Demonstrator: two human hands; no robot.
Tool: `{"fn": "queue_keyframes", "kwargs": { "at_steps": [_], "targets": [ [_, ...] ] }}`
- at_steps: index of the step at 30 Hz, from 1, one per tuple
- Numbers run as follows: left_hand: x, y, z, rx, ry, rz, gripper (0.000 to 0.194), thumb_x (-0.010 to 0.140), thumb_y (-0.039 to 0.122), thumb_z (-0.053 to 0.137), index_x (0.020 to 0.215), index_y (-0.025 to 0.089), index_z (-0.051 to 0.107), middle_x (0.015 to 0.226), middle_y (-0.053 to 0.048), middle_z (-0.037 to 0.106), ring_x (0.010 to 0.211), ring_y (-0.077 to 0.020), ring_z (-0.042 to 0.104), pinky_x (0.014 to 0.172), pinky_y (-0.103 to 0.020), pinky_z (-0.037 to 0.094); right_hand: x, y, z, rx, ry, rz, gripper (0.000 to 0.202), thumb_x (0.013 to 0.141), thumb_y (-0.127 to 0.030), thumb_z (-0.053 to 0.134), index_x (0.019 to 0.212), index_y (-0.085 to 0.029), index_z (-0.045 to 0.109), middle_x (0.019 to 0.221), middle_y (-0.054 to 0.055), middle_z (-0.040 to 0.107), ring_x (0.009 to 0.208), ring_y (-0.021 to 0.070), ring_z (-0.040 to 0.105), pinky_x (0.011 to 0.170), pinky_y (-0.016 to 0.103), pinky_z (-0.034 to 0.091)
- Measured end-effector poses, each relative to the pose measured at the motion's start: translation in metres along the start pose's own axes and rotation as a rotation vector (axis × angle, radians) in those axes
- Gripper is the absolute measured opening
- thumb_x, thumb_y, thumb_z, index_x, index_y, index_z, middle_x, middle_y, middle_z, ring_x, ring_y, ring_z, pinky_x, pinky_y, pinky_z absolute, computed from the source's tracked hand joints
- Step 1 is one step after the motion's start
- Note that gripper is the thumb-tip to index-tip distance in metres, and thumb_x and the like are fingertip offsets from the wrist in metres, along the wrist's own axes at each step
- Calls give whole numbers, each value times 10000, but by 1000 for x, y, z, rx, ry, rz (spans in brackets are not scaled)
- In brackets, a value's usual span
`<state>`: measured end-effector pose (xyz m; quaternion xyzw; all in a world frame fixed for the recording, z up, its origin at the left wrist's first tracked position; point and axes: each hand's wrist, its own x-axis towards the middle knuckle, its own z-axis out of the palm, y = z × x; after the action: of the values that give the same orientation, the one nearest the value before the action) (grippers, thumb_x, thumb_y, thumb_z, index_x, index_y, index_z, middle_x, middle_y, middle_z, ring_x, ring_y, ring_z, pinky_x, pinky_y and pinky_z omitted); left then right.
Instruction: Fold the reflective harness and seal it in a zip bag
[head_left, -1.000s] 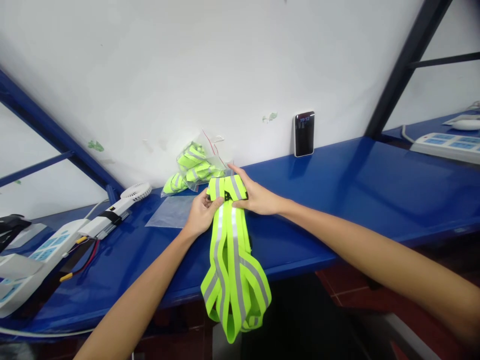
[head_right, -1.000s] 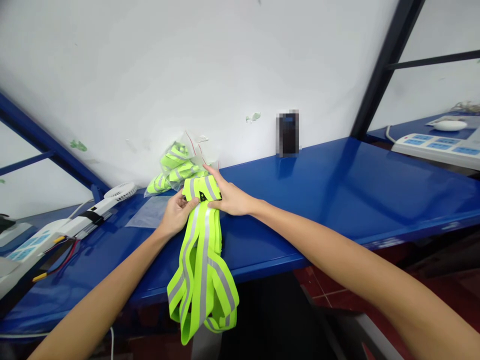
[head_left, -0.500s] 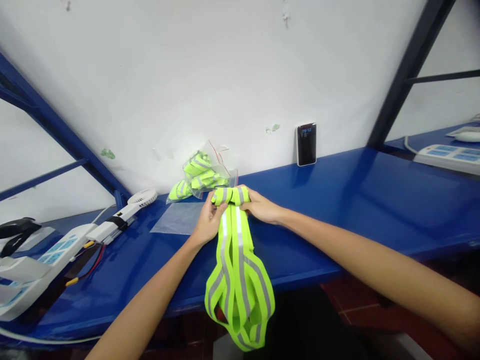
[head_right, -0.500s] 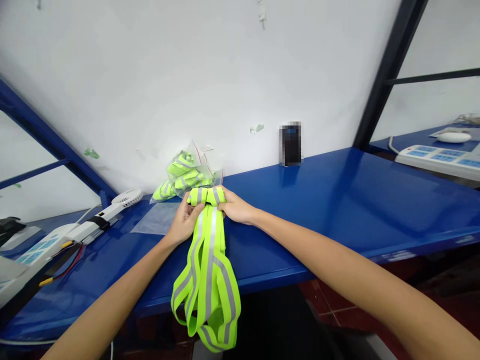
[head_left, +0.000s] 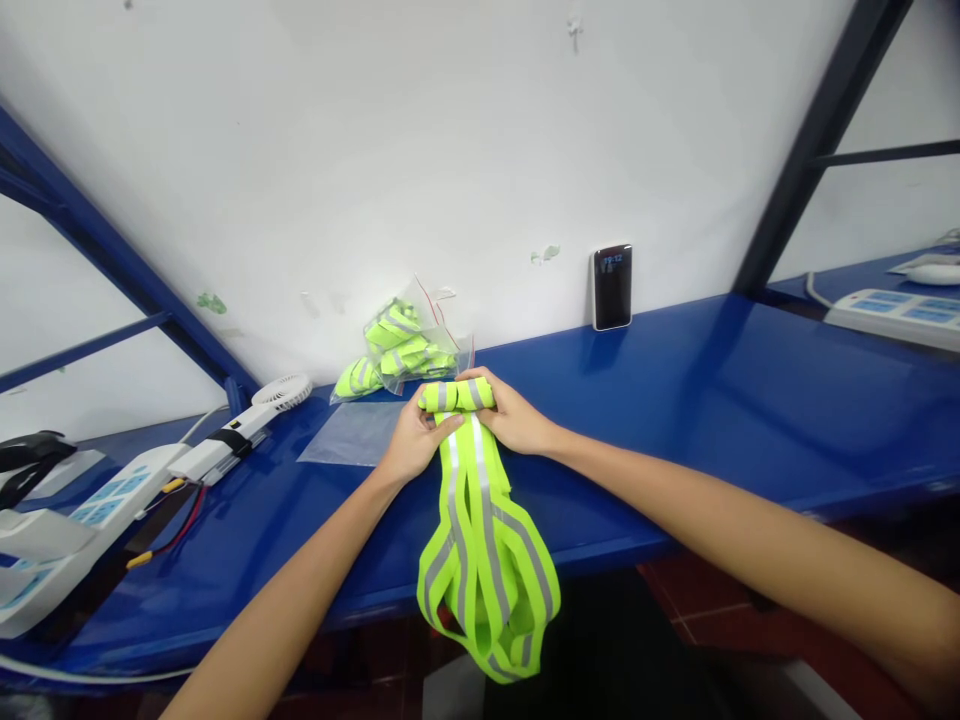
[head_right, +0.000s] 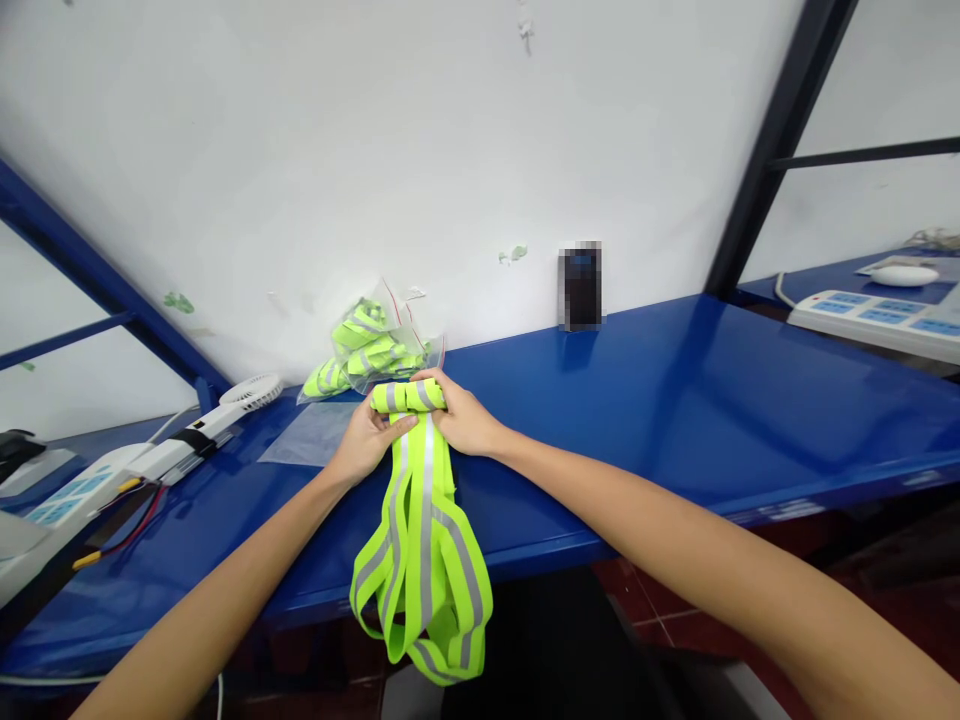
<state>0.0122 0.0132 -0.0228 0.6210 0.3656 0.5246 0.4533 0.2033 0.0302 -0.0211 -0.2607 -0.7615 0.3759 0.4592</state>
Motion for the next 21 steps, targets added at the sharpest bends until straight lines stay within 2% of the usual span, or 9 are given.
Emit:
{"fn": "queue_keyframes", "kwargs": {
  "at_steps": [3, 6, 9, 14, 18, 21],
  "targets": [
    [0, -3, -2, 10, -10, -24, 567, 655, 276, 860, 1113, 172, 542, 1019, -51, 683, 951, -215, 677, 822, -321, 561, -2, -1, 2, 16, 9, 22, 600, 726, -7, 460, 1281, -234, 483, 1136, 41, 592, 997, 200, 561, 888, 344, 456],
    [0, -3, -2, 27, -28, -36, 602, 661, 254, 856, 1161, 185, 528, 1046, -52, 684, 963, -214, 683, 828, -318, 564, -1, -6, 2, 69, 5, 22, 657, 715, 0, 450, 1329, -235, 465, 1226, 55, 578, 1073, 207, 553, 954, 363, 436],
    [0, 1, -1, 55, -9, -31, 741, 653, 245, 859, 1283, 211, 470, 1079, -47, 669, 938, -197, 687, 812, -301, 565, 0, -12, 3, 183, 0, 48, 605, 710, -27, 490, 1284, -217, 511, 1257, 55, 579, 1171, 223, 522, 1038, 383, 391],
    [-1, 9, 3, 6, 57, -86, 989, 585, 244, 895, 1417, 236, 359, 986, -18, 671, 836, -182, 695, 753, -287, 574, 3, -15, 8, 366, -14, 182, 491, 707, -83, 542, 1177, -216, 588, 1129, 24, 648, 1132, 238, 562, 1046, 403, 403],
    [-2, 11, 5, -47, 91, -104, 1098, 557, 221, 907, 1469, 264, 297, 968, -10, 684, 821, -183, 705, 754, -287, 580, 4, -13, 6, 315, -19, 129, 449, 744, -92, 539, 1171, -213, 602, 1182, 30, 648, 1192, 235, 547, 1093, 406, 366],
    [-2, 12, 4, -71, 90, -146, 1124, 561, 224, 905, 1488, 271, 271, 975, -25, 705, 794, -201, 716, 740, -318, 590, 4, -9, 0, 200, -75, 49, 450, 818, -127, 534, 1260, -207, 556, 1279, 51, 613, 1250, 234, 516, 1120, 416, 338]
  ]
}}
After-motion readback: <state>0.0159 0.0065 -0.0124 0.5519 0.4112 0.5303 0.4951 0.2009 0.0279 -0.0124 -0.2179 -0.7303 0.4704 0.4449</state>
